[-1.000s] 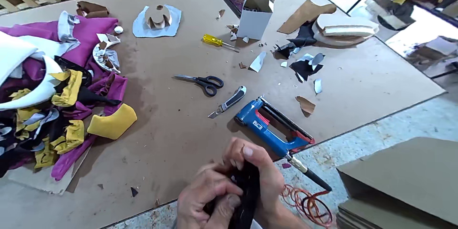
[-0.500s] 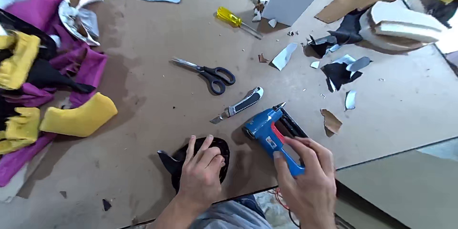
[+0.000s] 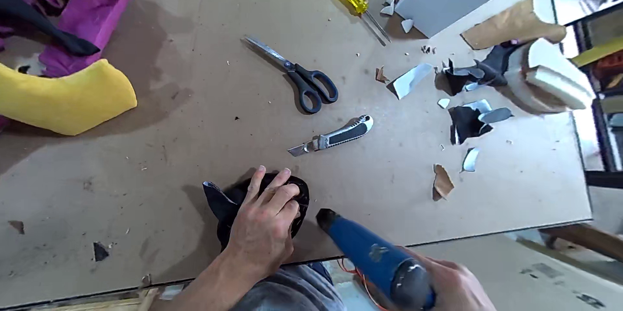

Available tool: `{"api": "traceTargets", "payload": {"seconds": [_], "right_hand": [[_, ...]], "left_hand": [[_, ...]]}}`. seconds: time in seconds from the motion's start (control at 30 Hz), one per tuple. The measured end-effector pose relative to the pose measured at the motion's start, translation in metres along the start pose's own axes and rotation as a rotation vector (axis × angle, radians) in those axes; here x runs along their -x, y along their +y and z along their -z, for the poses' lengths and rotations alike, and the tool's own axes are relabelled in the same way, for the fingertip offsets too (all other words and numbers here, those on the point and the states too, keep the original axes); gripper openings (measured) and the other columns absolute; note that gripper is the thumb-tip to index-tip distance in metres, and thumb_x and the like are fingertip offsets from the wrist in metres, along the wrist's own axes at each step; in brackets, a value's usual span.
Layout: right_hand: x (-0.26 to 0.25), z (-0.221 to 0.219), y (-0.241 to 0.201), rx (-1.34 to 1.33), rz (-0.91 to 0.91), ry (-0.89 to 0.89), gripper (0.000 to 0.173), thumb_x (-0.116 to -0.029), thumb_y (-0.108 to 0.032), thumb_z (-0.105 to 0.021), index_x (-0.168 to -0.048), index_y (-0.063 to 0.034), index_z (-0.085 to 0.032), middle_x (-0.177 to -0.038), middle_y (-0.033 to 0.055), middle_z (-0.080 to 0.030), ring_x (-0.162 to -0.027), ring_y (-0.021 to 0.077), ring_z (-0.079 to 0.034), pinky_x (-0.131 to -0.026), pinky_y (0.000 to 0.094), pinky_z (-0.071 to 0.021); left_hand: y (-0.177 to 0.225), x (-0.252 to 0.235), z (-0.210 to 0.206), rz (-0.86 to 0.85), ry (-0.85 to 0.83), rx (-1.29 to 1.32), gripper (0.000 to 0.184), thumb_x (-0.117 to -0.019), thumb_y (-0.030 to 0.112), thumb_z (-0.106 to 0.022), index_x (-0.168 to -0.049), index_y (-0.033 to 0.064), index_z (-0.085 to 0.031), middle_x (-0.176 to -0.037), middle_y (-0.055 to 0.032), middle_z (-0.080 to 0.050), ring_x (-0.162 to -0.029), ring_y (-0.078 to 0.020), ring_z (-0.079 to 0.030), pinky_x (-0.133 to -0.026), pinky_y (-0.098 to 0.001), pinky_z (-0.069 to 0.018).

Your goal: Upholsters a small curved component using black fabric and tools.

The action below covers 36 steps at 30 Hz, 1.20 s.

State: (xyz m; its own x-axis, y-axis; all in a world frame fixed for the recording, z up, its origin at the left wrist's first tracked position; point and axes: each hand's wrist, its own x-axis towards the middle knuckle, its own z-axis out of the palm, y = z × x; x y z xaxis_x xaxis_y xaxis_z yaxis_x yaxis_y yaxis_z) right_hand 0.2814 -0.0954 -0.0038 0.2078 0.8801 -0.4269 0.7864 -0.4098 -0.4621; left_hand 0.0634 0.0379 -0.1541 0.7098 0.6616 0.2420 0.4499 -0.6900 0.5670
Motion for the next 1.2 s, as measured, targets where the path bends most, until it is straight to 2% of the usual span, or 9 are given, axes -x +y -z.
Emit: {"api": "traceTargets", "payload": {"seconds": [0.27, 0.37, 0.5, 0.63, 0.73, 0.8, 0.9, 1.03, 1.2], "right_hand": [[-0.009, -0.016, -0.007, 0.014, 0.06, -0.034, 0.037, -0.0841, -0.032, -0.075, -0.114, -0.0097, -0.077, -0.084, 0.0092, -0.077, -0.071, 0.0203, -0.073, -0.062, 0.0443, -0.0572], [-0.013, -0.021, -0.01, 0.045, 0.066, -0.042, 0.036, -0.0806, -0.03, -0.075, -0.109, -0.0079, -0.077, -0.08, 0.0095, -0.075, -0.068, 0.0228, -0.072, -0.058, 0.0469, -0.0559], [0.002, -0.023, 0.006, 0.056, 0.026, 0.06, 0.035, -0.0813, -0.038, -0.075, -0.106, -0.0118, -0.077, -0.078, 0.0047, -0.075, -0.067, 0.0168, -0.071, -0.058, 0.0432, -0.0569], [0.033, -0.01, 0.023, 0.036, -0.08, 0.139, 0.031, -0.0842, -0.032, -0.075, -0.104, -0.0075, -0.075, -0.076, 0.0088, -0.074, -0.066, 0.0218, -0.071, -0.058, 0.0493, -0.0565], [0.053, -0.018, 0.013, -0.009, -0.144, 0.172, 0.028, -0.0841, -0.029, -0.075, -0.101, -0.006, -0.076, -0.076, 0.0108, -0.073, -0.066, 0.0246, -0.071, -0.058, 0.0518, -0.0552], [0.06, -0.032, 0.001, -0.069, -0.167, 0.196, 0.029, -0.0841, -0.028, -0.076, -0.102, -0.0048, -0.076, -0.076, 0.0122, -0.074, -0.067, 0.0262, -0.072, -0.06, 0.0532, -0.0553], [0.064, -0.053, -0.015, -0.14, -0.165, 0.234, 0.031, -0.0837, -0.028, -0.076, -0.103, -0.0039, -0.077, -0.078, 0.0123, -0.075, -0.067, 0.0251, -0.072, -0.06, 0.0505, -0.057], [0.058, -0.066, -0.03, -0.17, -0.16, 0.231, 0.035, -0.0826, -0.029, -0.077, -0.109, -0.0063, -0.077, -0.082, 0.01, -0.076, -0.07, 0.0216, -0.073, -0.062, 0.0463, -0.0581], [0.046, -0.069, -0.041, -0.174, -0.124, 0.181, 0.037, -0.0827, -0.027, -0.077, -0.113, -0.0063, -0.077, -0.084, 0.0098, -0.077, -0.07, 0.0212, -0.073, -0.062, 0.0453, -0.0583]], "left_hand": [[-0.001, 0.002, 0.0, -0.024, 0.017, -0.027, 0.019, -0.0966, 0.017, -0.059, -0.089, 0.014, -0.076, -0.118, -0.0002, -0.073, -0.139, -0.0234, -0.053, -0.124, -0.0583, -0.0306], [-0.002, 0.001, 0.0, -0.02, 0.014, -0.037, 0.017, -0.0955, 0.016, -0.06, -0.089, 0.0135, -0.076, -0.119, -0.0004, -0.073, -0.139, -0.0229, -0.054, -0.123, -0.0573, -0.0315], [-0.002, 0.0, 0.003, 0.005, 0.004, 0.025, 0.024, -0.0981, 0.022, -0.058, -0.087, 0.0142, -0.078, -0.119, 0.0004, -0.073, -0.139, -0.02, -0.053, -0.124, -0.0548, -0.0313], [-0.005, -0.016, 0.035, 0.151, -0.204, 0.308, 0.026, -0.1004, 0.029, -0.053, -0.104, 0.0175, -0.077, -0.131, 0.005, -0.068, -0.145, -0.0131, -0.044, -0.128, -0.055, -0.0204], [-0.012, -0.026, 0.052, 0.024, -0.424, 0.317, 0.024, -0.092, 0.031, -0.059, -0.11, 0.0252, -0.074, -0.148, 0.0087, -0.056, -0.155, -0.0151, -0.027, -0.126, -0.0652, -0.009], [-0.016, -0.023, 0.049, -0.113, -0.466, 0.182, 0.023, -0.0903, 0.032, -0.06, -0.108, 0.0279, -0.076, -0.151, 0.0073, -0.054, -0.156, -0.0183, -0.026, -0.125, -0.0666, -0.0107], [-0.023, -0.014, 0.038, -0.223, -0.381, 0.104, 0.021, -0.0983, 0.031, -0.058, -0.102, 0.025, -0.078, -0.147, 0.0066, -0.059, -0.153, -0.0198, -0.033, -0.126, -0.0618, -0.0182], [-0.023, -0.007, 0.027, -0.273, -0.258, 0.061, 0.023, -0.101, 0.026, -0.055, -0.095, 0.023, -0.077, -0.134, 0.0059, -0.066, -0.148, -0.0218, -0.042, -0.124, -0.0639, -0.0226], [-0.026, -0.005, 0.022, -0.297, -0.239, 0.038, 0.024, -0.1031, 0.022, -0.053, -0.093, 0.0181, -0.074, -0.13, 0.0051, -0.068, -0.147, -0.021, -0.042, -0.125, -0.0621, -0.0216]]}}
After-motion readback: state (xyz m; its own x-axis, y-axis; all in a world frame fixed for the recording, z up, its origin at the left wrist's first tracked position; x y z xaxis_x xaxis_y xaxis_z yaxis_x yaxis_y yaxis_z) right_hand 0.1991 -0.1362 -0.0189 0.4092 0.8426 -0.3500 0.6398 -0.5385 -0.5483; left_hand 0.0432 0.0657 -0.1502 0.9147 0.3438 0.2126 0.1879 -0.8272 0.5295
